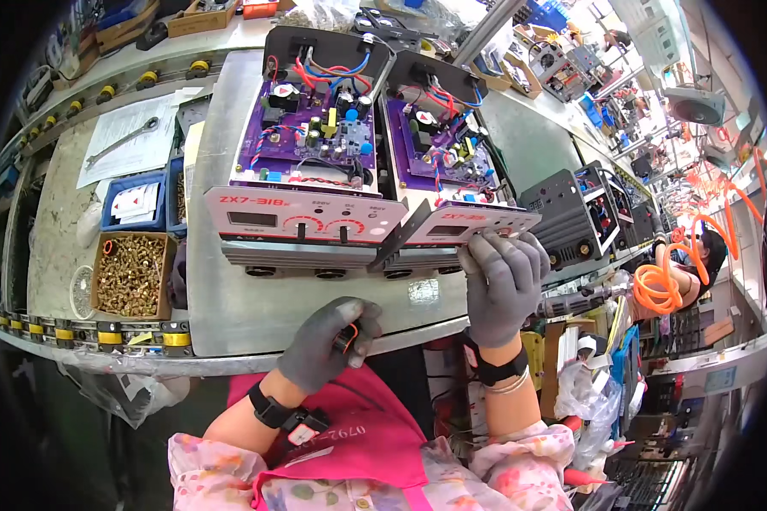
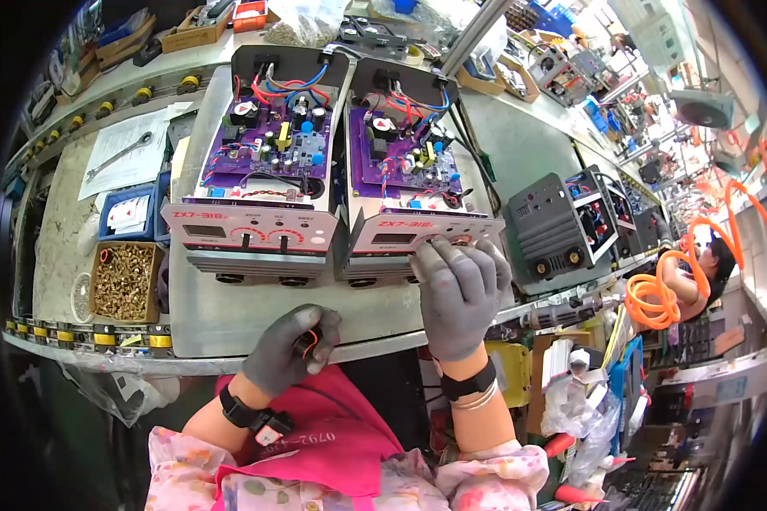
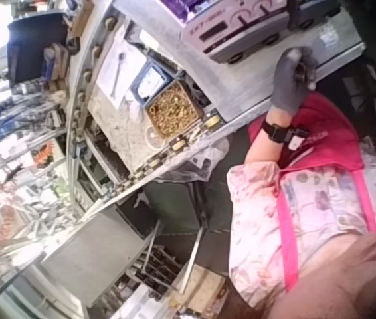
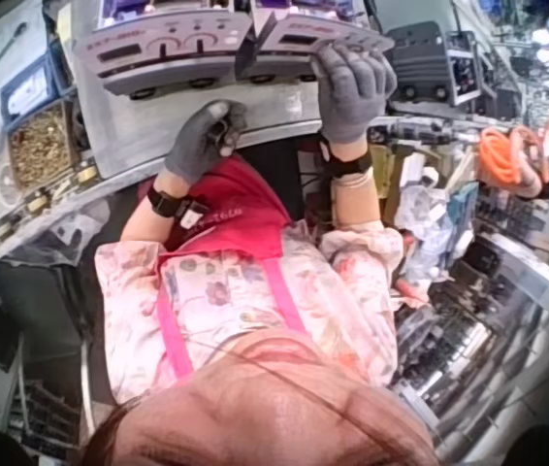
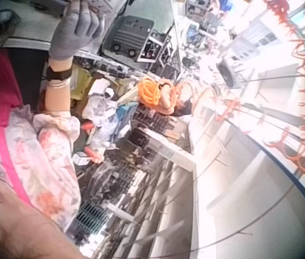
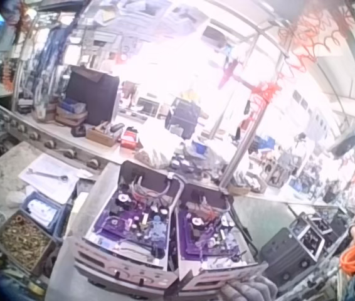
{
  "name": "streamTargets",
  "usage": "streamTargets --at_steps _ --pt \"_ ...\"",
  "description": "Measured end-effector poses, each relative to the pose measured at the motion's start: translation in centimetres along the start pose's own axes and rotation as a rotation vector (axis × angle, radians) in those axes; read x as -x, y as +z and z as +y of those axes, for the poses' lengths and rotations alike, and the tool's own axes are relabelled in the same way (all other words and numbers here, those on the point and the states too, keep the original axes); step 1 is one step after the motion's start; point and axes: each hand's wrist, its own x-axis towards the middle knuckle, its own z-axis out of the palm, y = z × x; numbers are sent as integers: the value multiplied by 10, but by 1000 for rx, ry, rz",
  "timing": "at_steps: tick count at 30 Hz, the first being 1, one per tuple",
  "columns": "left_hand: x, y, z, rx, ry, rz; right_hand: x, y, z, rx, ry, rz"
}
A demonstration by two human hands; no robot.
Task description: Assembling the internal circuit boards and front panels of welding machines on a factory line.
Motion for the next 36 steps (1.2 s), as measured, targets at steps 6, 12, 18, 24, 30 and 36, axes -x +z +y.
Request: streamTargets --at_steps 6,12,18,24,30,36 --pt "1 -4 1 30 -28 -41 -5 -1 0 -39 4 5" --pt "-1 -6 -2 -28 6 -107 -1 5 1 -4 -5 95" --pt "3 -6 -3 18 40 -40 -7 -14 -15 -5 67 20" --pt "24 15 12 -242 -5 34 11 -27 -75 -834 108 -587" --pt "31 9 13 -186 27 38 24 -18 -98 -1049 280 -640" --pt "42 11 32 -339 47 9 15 -24 -99 -925 305 -388"
